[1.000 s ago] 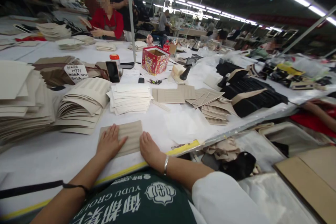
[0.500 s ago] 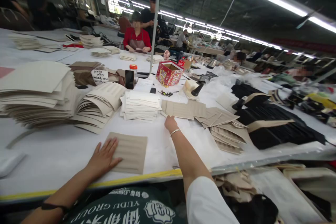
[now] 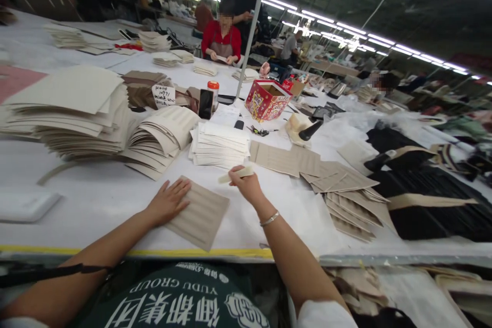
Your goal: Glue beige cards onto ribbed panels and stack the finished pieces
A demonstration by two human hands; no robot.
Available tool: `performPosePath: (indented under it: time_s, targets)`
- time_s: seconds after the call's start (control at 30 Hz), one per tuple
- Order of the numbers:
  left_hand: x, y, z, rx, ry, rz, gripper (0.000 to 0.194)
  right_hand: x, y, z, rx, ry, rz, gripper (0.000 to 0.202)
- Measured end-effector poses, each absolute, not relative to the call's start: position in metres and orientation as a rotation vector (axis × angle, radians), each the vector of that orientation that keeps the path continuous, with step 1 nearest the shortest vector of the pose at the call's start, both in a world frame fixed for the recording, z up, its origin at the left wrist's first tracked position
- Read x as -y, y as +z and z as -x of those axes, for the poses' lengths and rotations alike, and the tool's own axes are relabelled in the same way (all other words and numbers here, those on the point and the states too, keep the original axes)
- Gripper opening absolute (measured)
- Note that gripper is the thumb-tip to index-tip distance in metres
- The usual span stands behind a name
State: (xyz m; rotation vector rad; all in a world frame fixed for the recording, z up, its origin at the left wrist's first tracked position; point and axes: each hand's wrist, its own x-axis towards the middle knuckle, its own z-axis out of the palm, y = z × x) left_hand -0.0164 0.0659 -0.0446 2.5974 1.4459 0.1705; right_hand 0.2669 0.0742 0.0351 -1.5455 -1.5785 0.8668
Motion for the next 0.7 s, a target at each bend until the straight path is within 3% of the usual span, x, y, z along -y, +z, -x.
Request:
performPosePath:
  time_s: [0.1, 0.27, 0.5, 0.7]
  targets:
    - [-0.067, -0.046, 0.021, -1.344, 0.267, -2.641, 0.046, -0.087, 0.025, -0.213, 1.760, 1.068, 1.367, 0.022]
    - [-0.065, -0.044, 0.025, -1.391, 0.384, -2.664, 0.042, -0.117, 0.032, -0.166, 2.156, 0.939, 1.380, 0.012]
    - [-0.069, -0.049, 0.024, -1.393, 0.381, -2.662, 0.043, -0.079, 0.053, -0.230, 2.311, 0.887, 1.530, 0.010]
    - [-0.070, -0.050, 0.024, -1.386, 0.381, -2.695, 0.043, -0.062, 0.041, -0.244, 2.129, 0.845, 1.662, 0.010]
